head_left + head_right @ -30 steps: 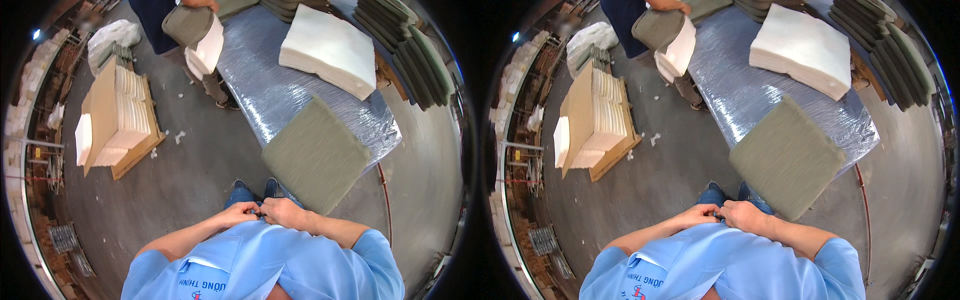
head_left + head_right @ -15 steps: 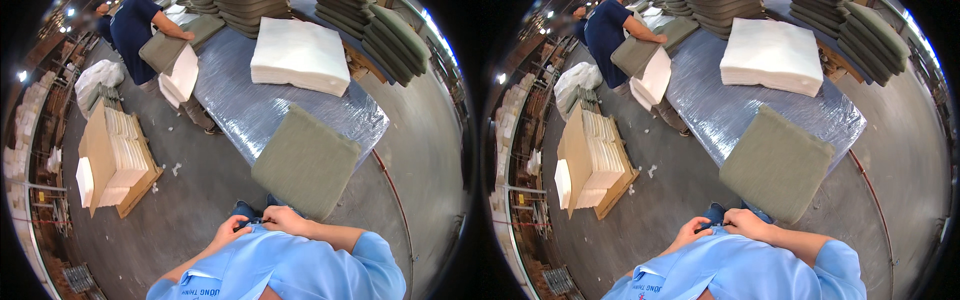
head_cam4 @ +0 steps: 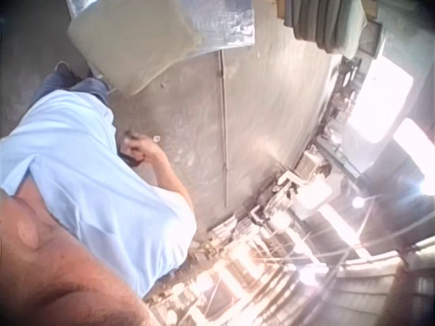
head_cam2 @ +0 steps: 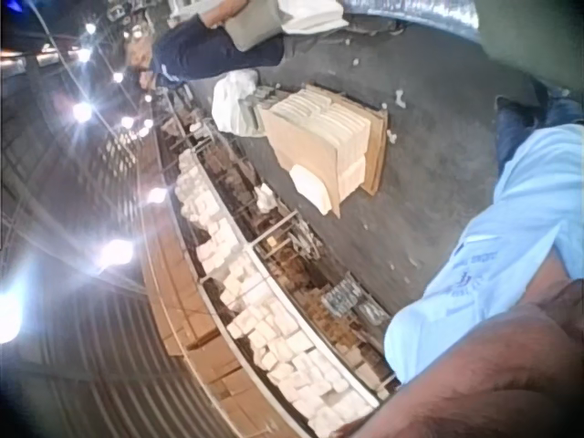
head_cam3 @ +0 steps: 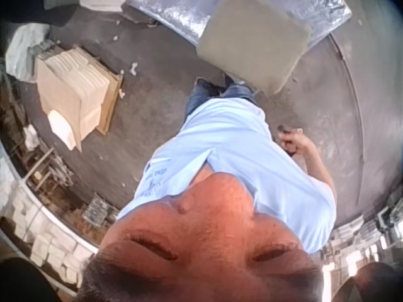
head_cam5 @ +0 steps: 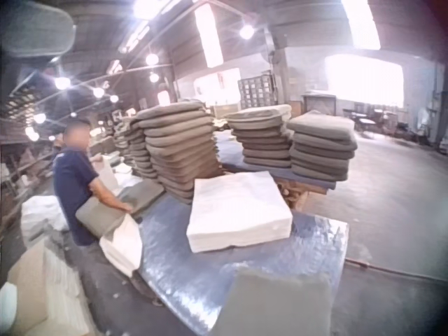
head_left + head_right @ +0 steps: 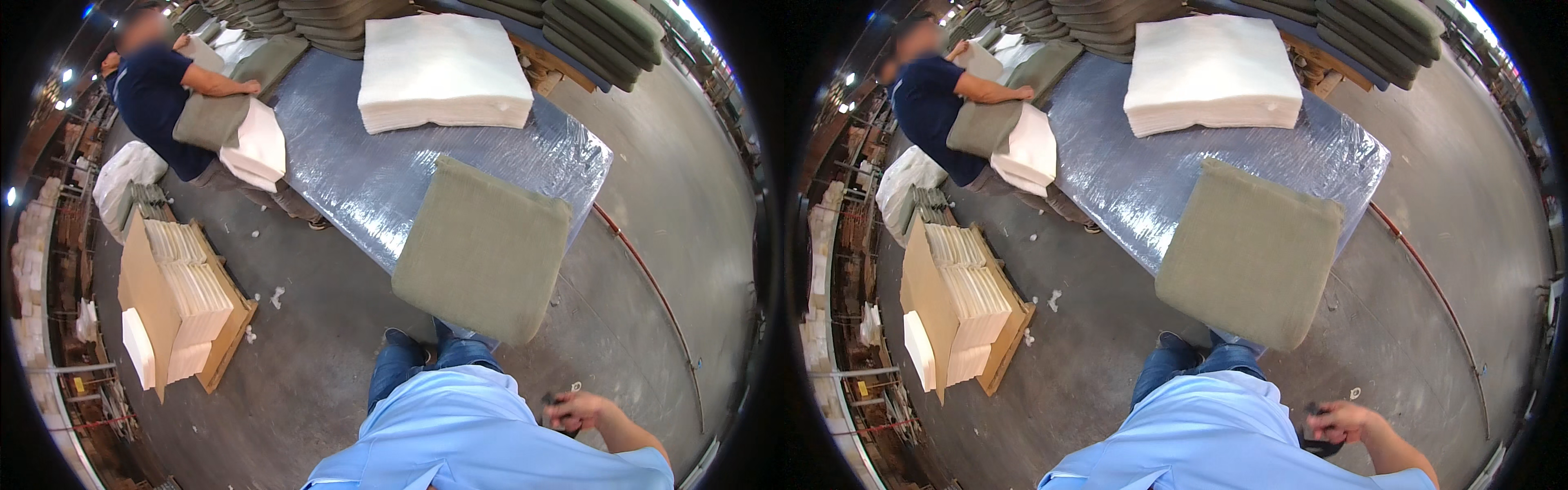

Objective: The person repeatedly inserts rectangular foam inserts into gray fabric cushion covers by hand, aligns the edges, and places the finished cushions on a nearby stack. A coworker performs the same task across the table.

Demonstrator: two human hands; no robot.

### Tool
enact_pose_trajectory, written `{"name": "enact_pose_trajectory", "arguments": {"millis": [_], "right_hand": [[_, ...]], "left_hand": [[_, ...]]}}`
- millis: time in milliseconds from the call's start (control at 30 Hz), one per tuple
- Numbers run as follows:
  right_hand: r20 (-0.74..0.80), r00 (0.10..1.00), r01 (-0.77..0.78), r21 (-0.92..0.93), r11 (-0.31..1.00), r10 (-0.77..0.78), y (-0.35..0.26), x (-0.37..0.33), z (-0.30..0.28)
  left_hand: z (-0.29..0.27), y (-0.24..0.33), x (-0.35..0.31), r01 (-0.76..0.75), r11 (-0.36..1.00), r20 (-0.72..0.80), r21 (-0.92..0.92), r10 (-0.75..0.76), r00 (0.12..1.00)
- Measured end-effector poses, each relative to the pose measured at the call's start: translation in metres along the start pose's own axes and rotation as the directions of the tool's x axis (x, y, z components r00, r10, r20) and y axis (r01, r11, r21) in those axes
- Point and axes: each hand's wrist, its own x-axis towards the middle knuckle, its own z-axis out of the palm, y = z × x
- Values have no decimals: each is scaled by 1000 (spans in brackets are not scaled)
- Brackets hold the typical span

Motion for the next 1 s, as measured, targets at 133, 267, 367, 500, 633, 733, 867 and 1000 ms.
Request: {"name": "enact_pose_trajectory", "arguments": {"millis": [133, 267, 367, 500, 633, 733, 867, 1000], "right_hand": [[169, 951, -261, -10, 965, 259, 55, 49, 2], [160, 959, -227, -59, 972, 233, 58, 78, -2], [123, 963, -225, -126, 966, 240, 45, 82, -4], [80, 959, -247, -230, 941, 271, 29, 83, -8], [32, 953, -275, -337, 901, 303, 15, 80, -12], [2, 944, -298, -415, 860, 329, 10, 76, -14], [-37, 925, -335, -546, 768, 377, 8, 64, -21], [-128, 879, -380, -769, 514, 459, -6, 36, -35]], "left_hand": [[12, 2, 17, -48, 996, 28, 72, 46, 999], [18, 8, 24, -99, 986, 49, 137, 93, 994], [18, 6, 26, -114, 980, 59, 160, 106, 993], [13, -3, 26, -113, 979, 54, 171, 105, 993], [13, -10, 32, -111, 975, 59, 191, 102, 993], [12, -15, 38, -108, 970, 71, 220, 95, 993], [11, -23, 38, -114, 924, 112, 365, 77, 991], [10, 11, -1, -407, 213, 369, 888, 197, 908]]}}
